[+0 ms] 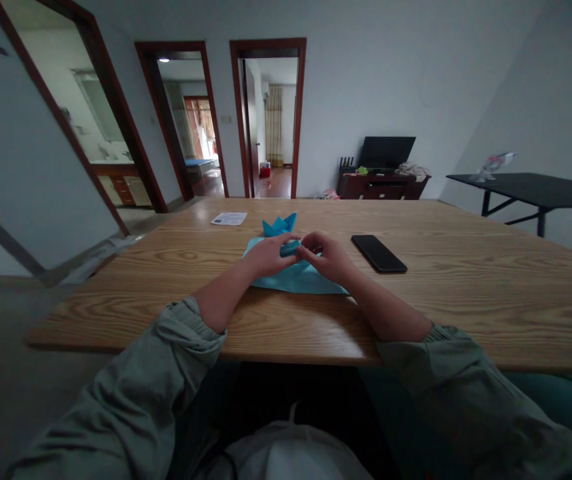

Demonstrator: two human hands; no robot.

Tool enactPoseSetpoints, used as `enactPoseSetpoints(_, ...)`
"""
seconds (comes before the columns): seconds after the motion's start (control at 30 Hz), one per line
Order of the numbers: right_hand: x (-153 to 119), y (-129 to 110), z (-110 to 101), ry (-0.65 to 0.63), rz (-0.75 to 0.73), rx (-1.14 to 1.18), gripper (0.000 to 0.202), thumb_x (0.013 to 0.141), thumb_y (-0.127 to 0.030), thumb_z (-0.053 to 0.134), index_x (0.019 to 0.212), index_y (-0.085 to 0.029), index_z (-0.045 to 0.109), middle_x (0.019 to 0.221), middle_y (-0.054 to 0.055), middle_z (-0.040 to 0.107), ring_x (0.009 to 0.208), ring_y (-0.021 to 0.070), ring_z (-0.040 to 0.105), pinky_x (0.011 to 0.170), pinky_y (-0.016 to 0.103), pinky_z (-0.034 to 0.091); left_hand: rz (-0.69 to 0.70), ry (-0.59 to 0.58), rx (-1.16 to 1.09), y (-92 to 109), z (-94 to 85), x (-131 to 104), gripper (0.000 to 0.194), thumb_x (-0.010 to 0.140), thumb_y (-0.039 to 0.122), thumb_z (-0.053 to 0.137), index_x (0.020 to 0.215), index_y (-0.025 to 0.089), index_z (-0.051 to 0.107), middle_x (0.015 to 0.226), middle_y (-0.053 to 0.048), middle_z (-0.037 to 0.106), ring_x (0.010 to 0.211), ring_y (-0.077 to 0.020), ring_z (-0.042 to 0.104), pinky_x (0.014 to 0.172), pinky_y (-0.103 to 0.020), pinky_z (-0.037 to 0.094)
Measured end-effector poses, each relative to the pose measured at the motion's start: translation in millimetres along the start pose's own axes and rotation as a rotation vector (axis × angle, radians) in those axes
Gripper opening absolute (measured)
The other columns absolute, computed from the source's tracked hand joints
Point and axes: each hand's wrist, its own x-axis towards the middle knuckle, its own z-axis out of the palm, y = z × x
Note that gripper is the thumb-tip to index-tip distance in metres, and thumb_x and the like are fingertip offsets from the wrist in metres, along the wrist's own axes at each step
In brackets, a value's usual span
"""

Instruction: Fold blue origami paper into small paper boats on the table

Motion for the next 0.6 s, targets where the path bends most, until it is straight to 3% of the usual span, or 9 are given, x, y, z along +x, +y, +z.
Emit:
enactPoseSetpoints(0.1,0.1,-0.5,-0.2,-0.03,0.006,0.012,0.022,0.082,-0.039,0.058,0.085,-0.017,0.06,0.078,0.003,0.064,0.07,0.015,0.058,0.065,0.028,0.046,0.051,0.001,-0.12,0.5,-0.5,-0.4,0.052,0.079,0.043,0.062,0.129,0.029,0.053,0.115,-0.003,0.064,0.103,-0.022,0.06,0.091,-0.032,0.044)
enactPoseSetpoints(0.2,0.3,0.6,-0.6,-0.076,0.023,0.001,0.02,0.083,-0.036,0.055,0.085,-0.017,0.063,0.078,0.003,0.064,0.072,0.0158,0.057,0.067,0.028,0.045,0.06,-0.03,-0.146,-3.4,0.5,1.3,0.04,0.081,0.04,0.058,0.118,0.025,0.063,0.115,-0.003,0.065,0.107,-0.022,0.058,0.094,-0.03,0.042)
enactPoseSetpoints(0.43,-0.4,5.9,-0.8,-0.095,0.032,-0.053,0.019,0.082,-0.033,0.054,0.085,-0.016,0.063,0.076,0.002,0.064,0.071,0.0155,0.056,0.066,0.027,0.043,0.001,-0.115,-0.133,-13.9,2.8,7.4,0.034,0.082,0.031,0.049,0.107,0.019,0.07,0.093,-0.002,0.071,0.084,-0.0188,0.061,0.078,-0.026,0.045)
enactPoseSetpoints(0.6,-0.3,3.4,-0.9,-0.058,0.028,-0.046,0.024,0.086,-0.037,0.052,0.088,-0.017,0.063,0.08,0.003,0.065,0.074,0.0164,0.058,0.069,0.028,0.044,-0.029,-0.092,-0.16,-13.5,2.8,7.8,0.04,0.076,0.021,0.05,0.112,0.018,0.068,0.104,-0.003,0.07,0.091,-0.0195,0.061,0.083,-0.027,0.044)
